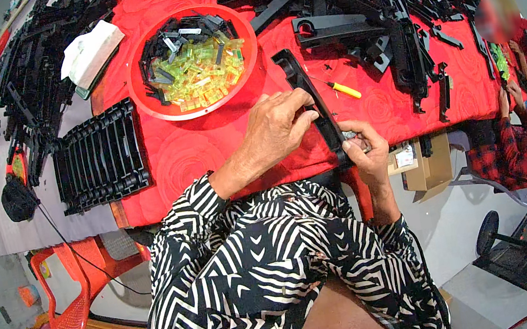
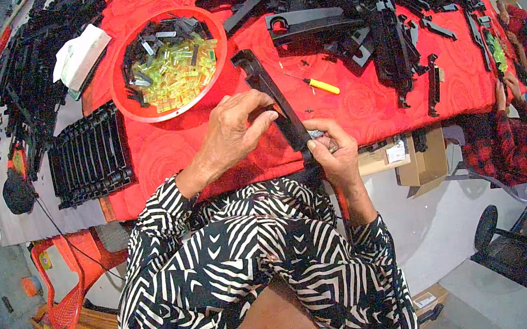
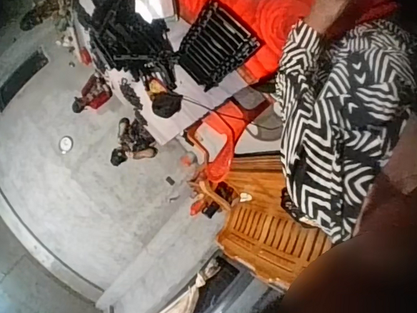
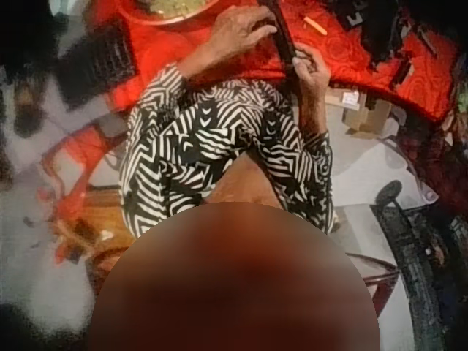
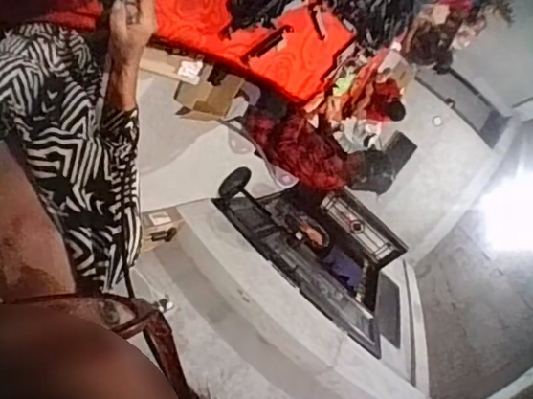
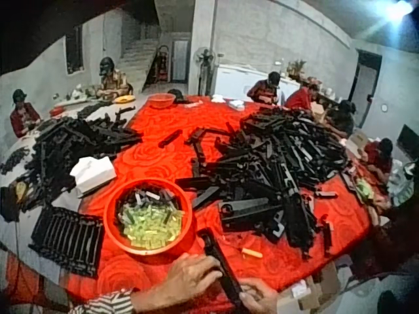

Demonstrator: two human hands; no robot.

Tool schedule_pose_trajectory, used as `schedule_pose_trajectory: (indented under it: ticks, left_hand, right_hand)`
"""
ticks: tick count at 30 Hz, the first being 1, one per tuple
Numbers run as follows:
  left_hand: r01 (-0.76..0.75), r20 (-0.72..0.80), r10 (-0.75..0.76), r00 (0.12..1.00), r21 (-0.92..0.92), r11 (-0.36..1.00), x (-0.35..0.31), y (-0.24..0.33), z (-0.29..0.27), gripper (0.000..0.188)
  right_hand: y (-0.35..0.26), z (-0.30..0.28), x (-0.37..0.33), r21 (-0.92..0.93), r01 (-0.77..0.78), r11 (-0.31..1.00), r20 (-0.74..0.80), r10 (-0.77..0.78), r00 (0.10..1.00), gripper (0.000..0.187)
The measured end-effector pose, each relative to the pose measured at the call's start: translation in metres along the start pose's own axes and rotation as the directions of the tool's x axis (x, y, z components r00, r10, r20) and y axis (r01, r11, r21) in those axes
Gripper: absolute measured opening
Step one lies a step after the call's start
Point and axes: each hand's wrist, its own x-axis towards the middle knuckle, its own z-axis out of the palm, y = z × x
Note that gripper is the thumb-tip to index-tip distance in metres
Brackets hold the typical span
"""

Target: The person assembles toy guns by inserting small plastic inserts into black plastic toy gun frames, using a screwdriver to secure the components.

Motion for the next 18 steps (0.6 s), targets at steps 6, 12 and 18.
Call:
schedule_pose_trajectory:
  ticks: [6, 12, 18]
  left_hand:
    - [-0.026, -0.095, 0.018, 0.995, -0.088, 0.996, -0.005, -0.001, 0.004, 0.015]
    - [0.103, -0.194, -0.12, 0.974, -0.093, 0.99, -0.002, 0.004, 0.005, 0.023]
    - [0.23, -0.065, -0.244, 0.968, -0.167, 0.959, -0.031, -0.012, 0.011, 0.01]
  right_hand:
    - [0.006, -0.001, 0.002, 0.104, -0.02, 0.994, 0.019, 0.018, 1.0, 0.03]
    - [0.004, -0.037, 0.005, -0.143, 0.034, 0.989, -0.223, -0.065, 0.973, 0.03]
    - [-0.009, -0.141, 0.02, -0.259, -0.078, 0.963, -0.792, -0.166, 0.587, 0.021]
